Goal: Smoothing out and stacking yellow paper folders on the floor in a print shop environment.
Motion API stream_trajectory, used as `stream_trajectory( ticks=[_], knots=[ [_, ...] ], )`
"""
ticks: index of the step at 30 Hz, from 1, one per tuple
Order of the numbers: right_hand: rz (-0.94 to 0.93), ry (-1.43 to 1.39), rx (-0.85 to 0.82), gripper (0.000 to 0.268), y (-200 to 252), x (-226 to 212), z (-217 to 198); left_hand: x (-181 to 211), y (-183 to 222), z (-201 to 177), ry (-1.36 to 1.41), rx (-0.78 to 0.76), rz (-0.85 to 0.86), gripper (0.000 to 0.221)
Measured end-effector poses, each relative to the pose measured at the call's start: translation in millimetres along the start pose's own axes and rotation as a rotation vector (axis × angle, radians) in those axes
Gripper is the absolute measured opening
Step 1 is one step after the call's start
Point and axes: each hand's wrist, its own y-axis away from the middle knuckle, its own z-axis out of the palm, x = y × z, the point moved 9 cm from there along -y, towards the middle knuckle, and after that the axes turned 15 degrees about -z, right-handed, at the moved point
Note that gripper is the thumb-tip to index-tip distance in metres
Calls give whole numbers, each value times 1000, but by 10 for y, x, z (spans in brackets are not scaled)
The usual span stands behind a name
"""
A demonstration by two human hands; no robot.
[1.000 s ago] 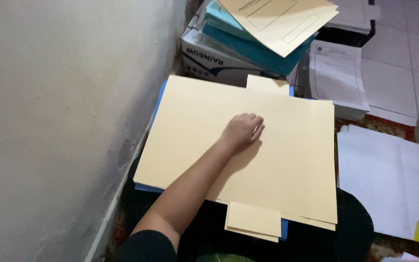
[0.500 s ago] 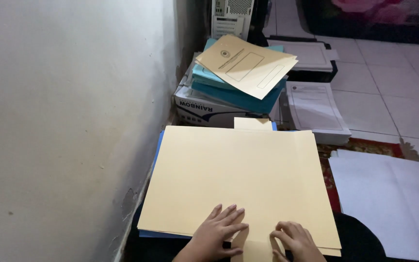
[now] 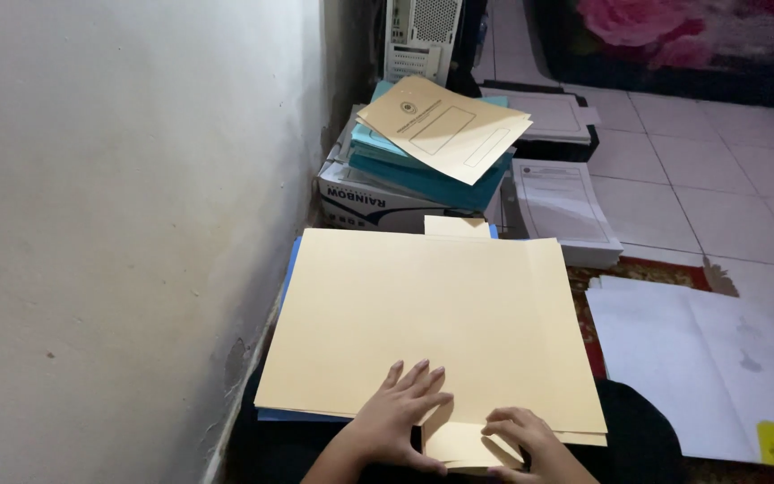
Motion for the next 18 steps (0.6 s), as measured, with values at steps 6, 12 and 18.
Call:
stream_trajectory(
  ticks=[6,12,18],
  knots=[
    [176,-162,-84,72,-106,-419,-213,-56,-6,-97,128,32,-20,82],
    [68,-88,-13,48,-228,-505,-228,-322,-2,-91,459,340,36,20],
    [328,-80,339,20,-63,235,-382,-408,-67,19,386,470,101,10]
  ],
)
